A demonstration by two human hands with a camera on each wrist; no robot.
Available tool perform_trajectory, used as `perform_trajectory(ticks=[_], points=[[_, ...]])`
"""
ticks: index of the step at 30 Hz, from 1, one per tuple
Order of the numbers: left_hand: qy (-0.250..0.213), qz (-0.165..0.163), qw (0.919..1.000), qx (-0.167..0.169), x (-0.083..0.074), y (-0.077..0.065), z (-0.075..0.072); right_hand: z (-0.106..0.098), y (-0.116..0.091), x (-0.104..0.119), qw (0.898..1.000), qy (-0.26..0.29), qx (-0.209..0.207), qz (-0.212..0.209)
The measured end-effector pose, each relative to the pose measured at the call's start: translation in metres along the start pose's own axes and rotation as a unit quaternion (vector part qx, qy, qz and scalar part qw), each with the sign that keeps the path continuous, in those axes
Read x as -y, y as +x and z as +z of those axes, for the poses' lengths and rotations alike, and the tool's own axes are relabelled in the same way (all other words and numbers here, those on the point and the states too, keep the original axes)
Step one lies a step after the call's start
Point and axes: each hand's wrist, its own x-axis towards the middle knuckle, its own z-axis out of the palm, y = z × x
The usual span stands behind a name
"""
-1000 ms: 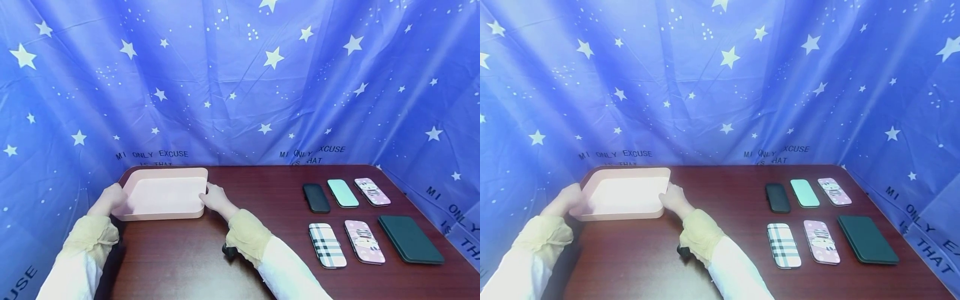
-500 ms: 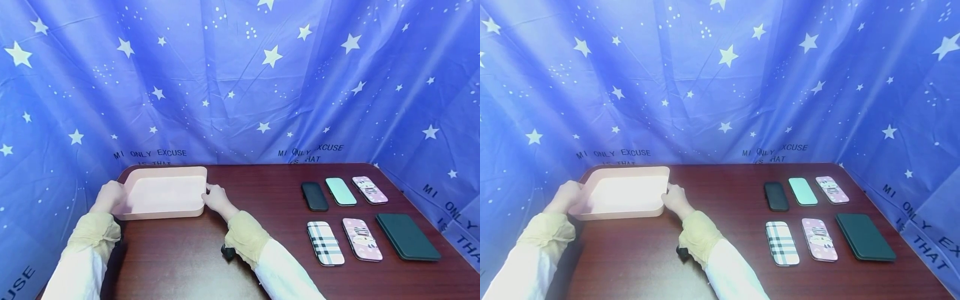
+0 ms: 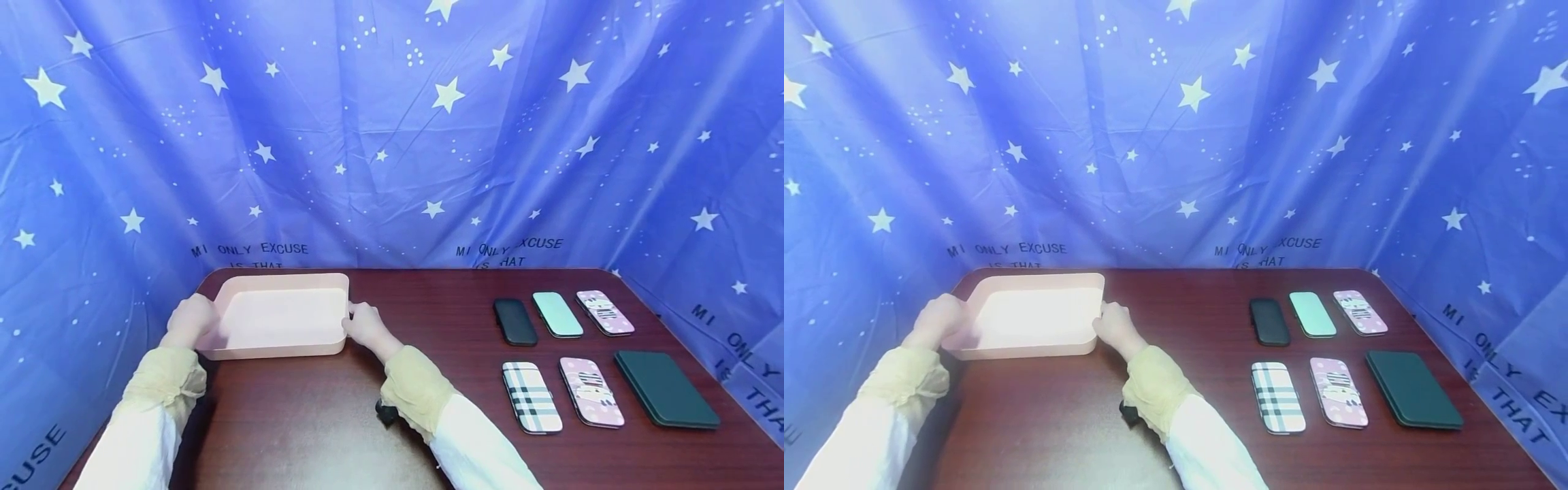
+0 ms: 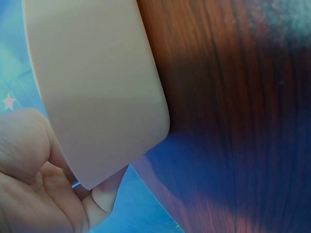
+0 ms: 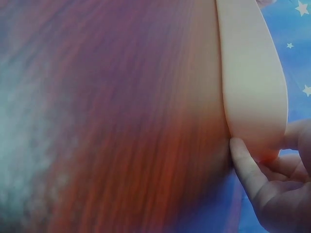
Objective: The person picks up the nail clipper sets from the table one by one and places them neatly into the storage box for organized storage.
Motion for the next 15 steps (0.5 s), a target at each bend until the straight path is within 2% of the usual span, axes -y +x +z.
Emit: perform_trajectory(ticks=[4, 10, 12, 15], points=[[0.011, 0.008, 0.9997, 0.021, -0.004, -0.005, -0.001, -0.003, -0.003, -0.003, 1.0, -0.001, 0.006, 0.003], [0.069, 0.048, 0.9961, 0.026, -0.012, -0.013, -0.001, -0.01, -0.007, -0.011, 1.0, 0.019, 0.014, -0.003], [0.079, 0.048, 0.9952, 0.032, -0.017, -0.014, -0.001, -0.012, -0.008, -0.015, 0.999, 0.036, 0.017, 0.0], [0.059, 0.031, 0.9972, 0.034, -0.023, -0.015, 0.001, -0.017, -0.012, -0.02, 0.997, 0.071, 0.021, 0.008]])
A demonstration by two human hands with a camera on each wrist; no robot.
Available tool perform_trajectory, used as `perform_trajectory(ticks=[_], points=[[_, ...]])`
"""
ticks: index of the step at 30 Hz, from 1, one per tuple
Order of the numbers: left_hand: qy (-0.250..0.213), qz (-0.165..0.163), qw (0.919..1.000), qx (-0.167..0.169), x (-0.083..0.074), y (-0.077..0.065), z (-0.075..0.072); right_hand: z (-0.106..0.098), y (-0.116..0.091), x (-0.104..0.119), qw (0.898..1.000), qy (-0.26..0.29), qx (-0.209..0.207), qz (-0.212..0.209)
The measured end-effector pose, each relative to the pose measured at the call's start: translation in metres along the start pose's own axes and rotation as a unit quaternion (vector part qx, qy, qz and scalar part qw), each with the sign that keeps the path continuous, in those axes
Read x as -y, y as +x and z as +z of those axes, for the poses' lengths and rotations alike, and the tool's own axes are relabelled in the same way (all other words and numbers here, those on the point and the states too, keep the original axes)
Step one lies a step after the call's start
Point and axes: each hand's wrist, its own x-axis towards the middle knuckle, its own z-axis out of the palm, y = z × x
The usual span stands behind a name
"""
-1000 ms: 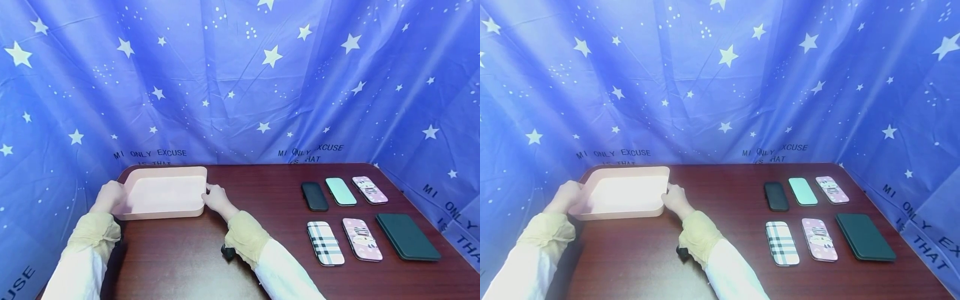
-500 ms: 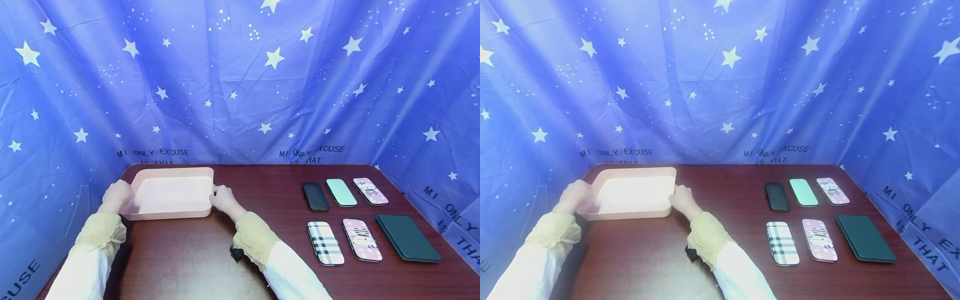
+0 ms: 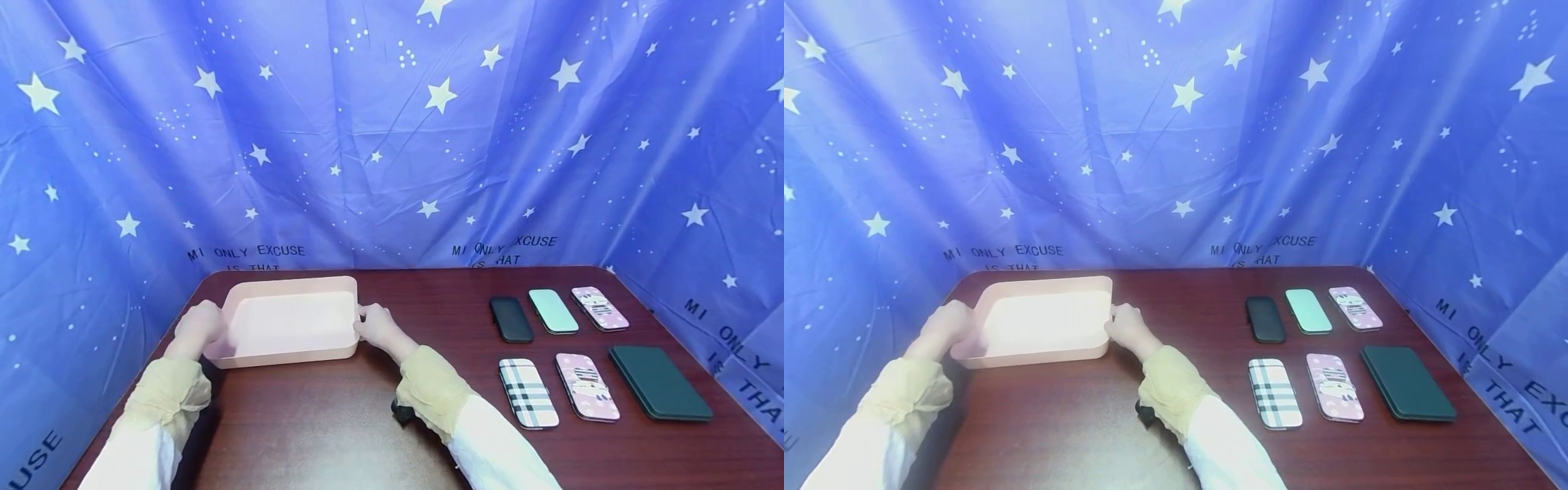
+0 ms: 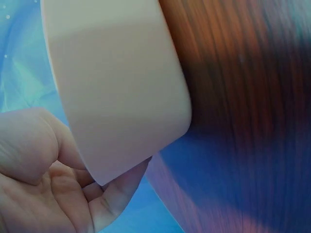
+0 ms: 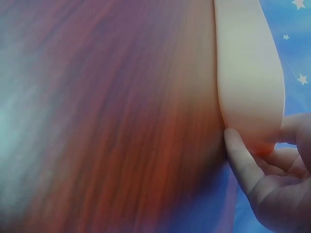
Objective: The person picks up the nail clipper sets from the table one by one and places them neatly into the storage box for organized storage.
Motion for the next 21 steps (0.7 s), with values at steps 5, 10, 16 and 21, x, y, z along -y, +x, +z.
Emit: perform_trajectory(ticks=[5, 10, 16, 21], points=[[-0.052, -0.019, 0.9985, -0.009, -0.01, -0.001, 0.002, -0.01, -0.008, -0.005, 0.999, 0.046, 0.008, 0.009], [-0.056, -0.007, 0.9983, -0.014, -0.019, -0.003, 0.004, -0.019, -0.014, -0.009, 0.999, 0.026, 0.014, 0.011], [-0.052, 0.0, 0.9984, -0.022, -0.029, -0.007, 0.008, -0.027, -0.019, -0.012, 1.0, -0.014, 0.02, 0.011], [-0.044, 0.016, 0.9984, -0.03, -0.038, -0.013, 0.009, -0.034, -0.026, -0.018, 0.998, -0.053, 0.013, -0.005]])
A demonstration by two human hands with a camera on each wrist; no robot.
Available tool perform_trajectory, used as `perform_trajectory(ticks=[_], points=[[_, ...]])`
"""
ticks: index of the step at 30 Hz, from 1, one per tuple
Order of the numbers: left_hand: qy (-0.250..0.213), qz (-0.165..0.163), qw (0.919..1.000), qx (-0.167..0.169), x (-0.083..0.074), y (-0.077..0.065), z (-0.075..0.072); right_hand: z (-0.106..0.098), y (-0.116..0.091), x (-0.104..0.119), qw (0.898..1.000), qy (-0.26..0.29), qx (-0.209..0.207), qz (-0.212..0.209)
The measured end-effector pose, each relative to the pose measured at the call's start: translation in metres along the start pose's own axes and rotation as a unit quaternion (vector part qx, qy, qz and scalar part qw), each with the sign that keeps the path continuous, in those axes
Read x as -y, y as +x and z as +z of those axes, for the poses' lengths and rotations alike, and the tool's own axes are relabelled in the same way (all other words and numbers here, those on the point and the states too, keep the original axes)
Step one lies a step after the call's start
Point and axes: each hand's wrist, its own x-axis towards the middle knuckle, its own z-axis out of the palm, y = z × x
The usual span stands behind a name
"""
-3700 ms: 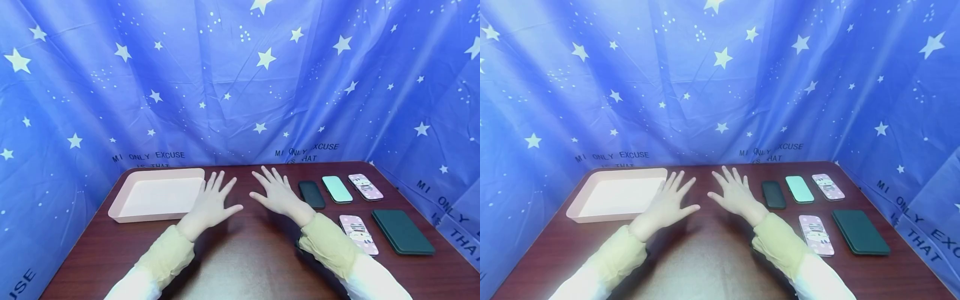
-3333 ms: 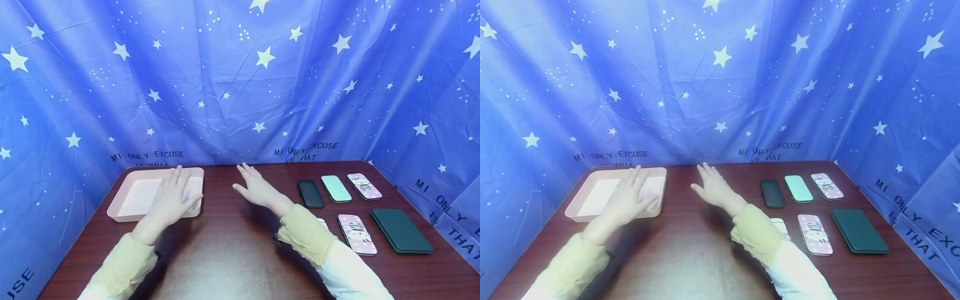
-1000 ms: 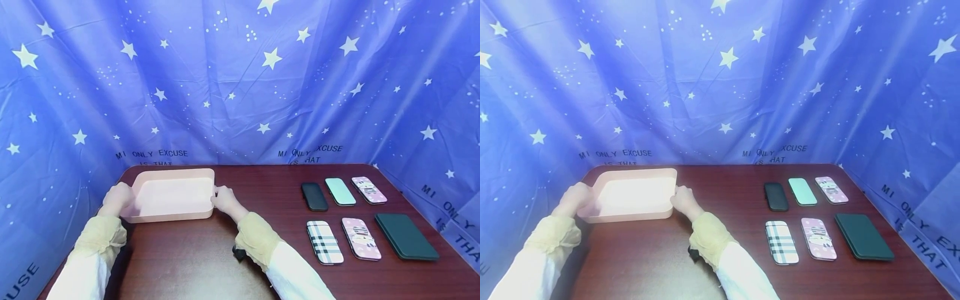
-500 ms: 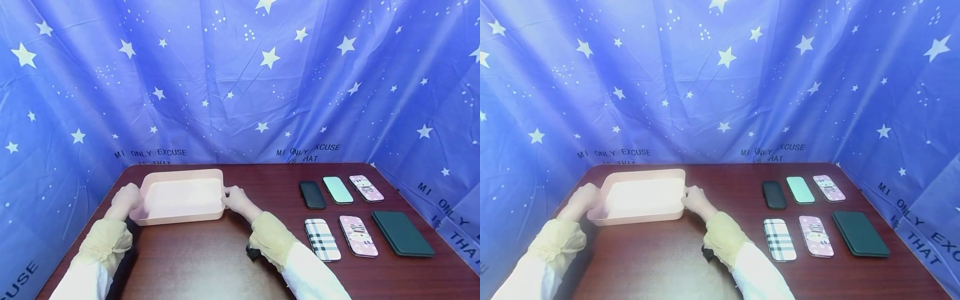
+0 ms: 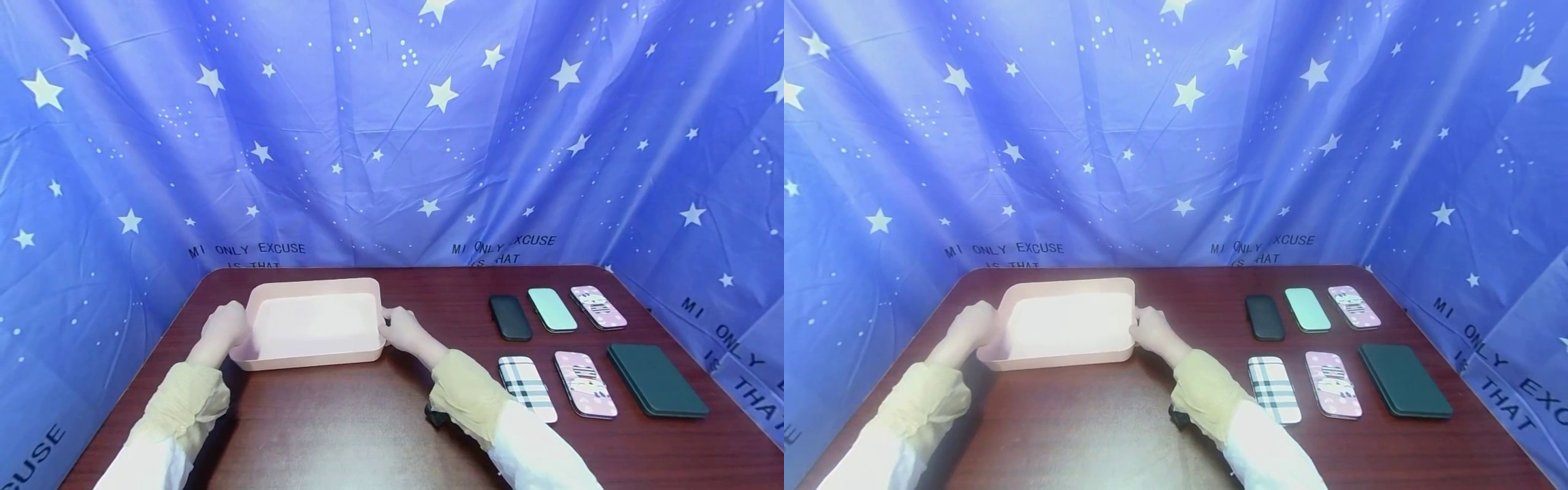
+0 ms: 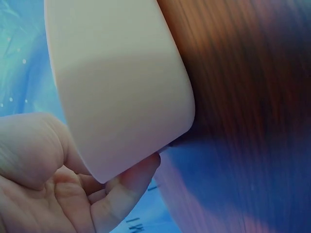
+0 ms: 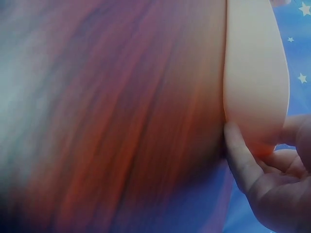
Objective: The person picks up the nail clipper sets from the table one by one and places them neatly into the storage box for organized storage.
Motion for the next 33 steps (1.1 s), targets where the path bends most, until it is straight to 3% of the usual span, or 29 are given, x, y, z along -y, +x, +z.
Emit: perform_trajectory(ticks=[7, 15, 21, 33], points=[[0.005, 0.027, 0.9995, -0.016, -0.014, -0.003, 0.006, -0.011, -0.01, -0.013, 0.999, -0.043, -0.005, -0.014], [0.024, 0.062, 0.9975, -0.026, -0.028, -0.006, 0.013, -0.023, -0.023, -0.024, 0.999, -0.045, -0.002, -0.008], [0.018, 0.09, 0.9952, -0.034, -0.038, -0.009, 0.018, -0.031, -0.036, -0.033, 0.995, -0.091, -0.019, -0.027], [0.0, 0.124, 0.991, -0.052, -0.06, -0.018, 0.028, -0.051, -0.06, -0.049, 0.994, -0.106, -0.016, -0.03]])
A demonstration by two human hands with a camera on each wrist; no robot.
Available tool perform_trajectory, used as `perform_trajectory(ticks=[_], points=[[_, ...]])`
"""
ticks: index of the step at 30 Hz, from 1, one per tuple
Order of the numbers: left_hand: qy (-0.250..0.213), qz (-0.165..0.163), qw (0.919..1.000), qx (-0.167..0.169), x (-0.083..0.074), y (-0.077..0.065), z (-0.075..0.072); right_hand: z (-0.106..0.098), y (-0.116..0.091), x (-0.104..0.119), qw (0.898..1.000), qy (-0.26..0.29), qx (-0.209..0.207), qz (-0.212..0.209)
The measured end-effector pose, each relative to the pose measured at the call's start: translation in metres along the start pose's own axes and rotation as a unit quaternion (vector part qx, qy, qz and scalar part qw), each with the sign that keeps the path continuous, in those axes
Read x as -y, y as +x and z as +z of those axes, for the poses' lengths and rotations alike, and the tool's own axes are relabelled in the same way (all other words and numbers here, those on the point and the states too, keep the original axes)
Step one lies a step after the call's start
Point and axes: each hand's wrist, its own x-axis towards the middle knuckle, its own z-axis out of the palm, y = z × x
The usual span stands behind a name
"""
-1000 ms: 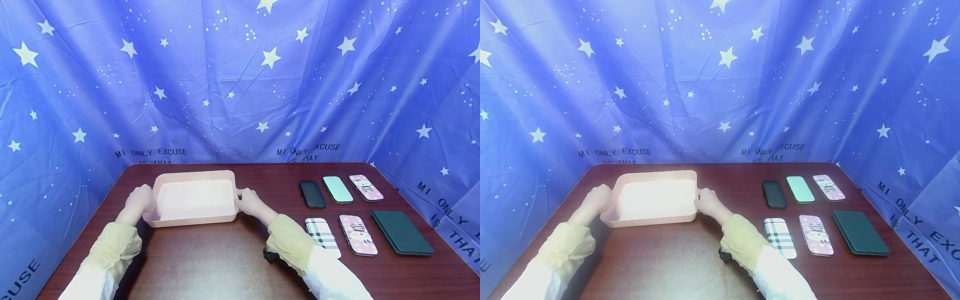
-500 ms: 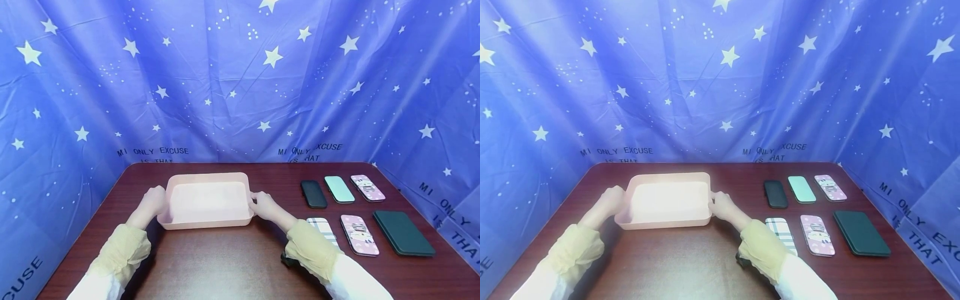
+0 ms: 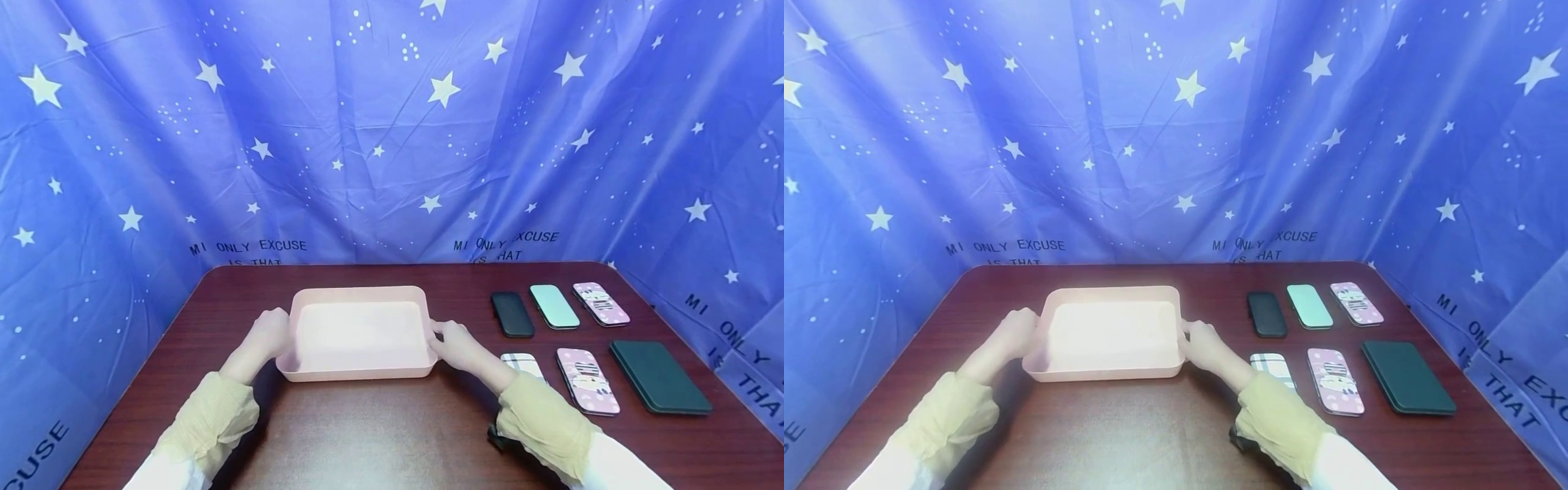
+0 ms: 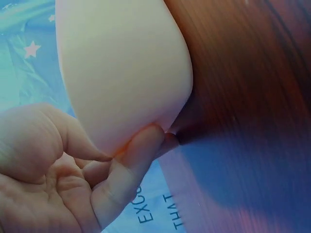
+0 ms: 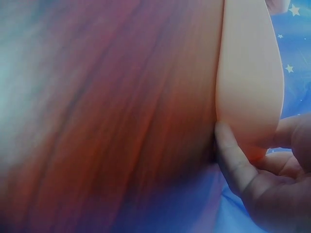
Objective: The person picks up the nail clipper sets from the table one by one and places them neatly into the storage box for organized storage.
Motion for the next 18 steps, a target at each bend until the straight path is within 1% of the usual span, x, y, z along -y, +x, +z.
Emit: perform_trajectory(ticks=[6, 8, 12, 15, 18], points=[[-0.045, 0.018, 0.9988, 0.002, -0.009, 0.002, 0.005, -0.011, -0.009, -0.008, 1.0, -0.025, 0.011, 0.007], [-0.048, 0.027, 0.9985, -0.001, -0.013, 0.002, 0.007, -0.014, -0.012, -0.011, 0.999, -0.033, 0.012, 0.005], [-0.041, 0.043, 0.9982, -0.014, -0.019, 0.002, 0.01, -0.02, -0.017, -0.015, 0.999, -0.04, 0.008, -0.001], [-0.058, 0.038, 0.9975, -0.009, -0.025, 0.002, 0.012, -0.024, -0.02, -0.017, 0.999, -0.052, 0.001, -0.003], [-0.099, 0.027, 0.9947, 0.008, -0.028, 0.002, 0.013, -0.026, -0.022, -0.019, 0.998, -0.062, -0.004, 0.0]])
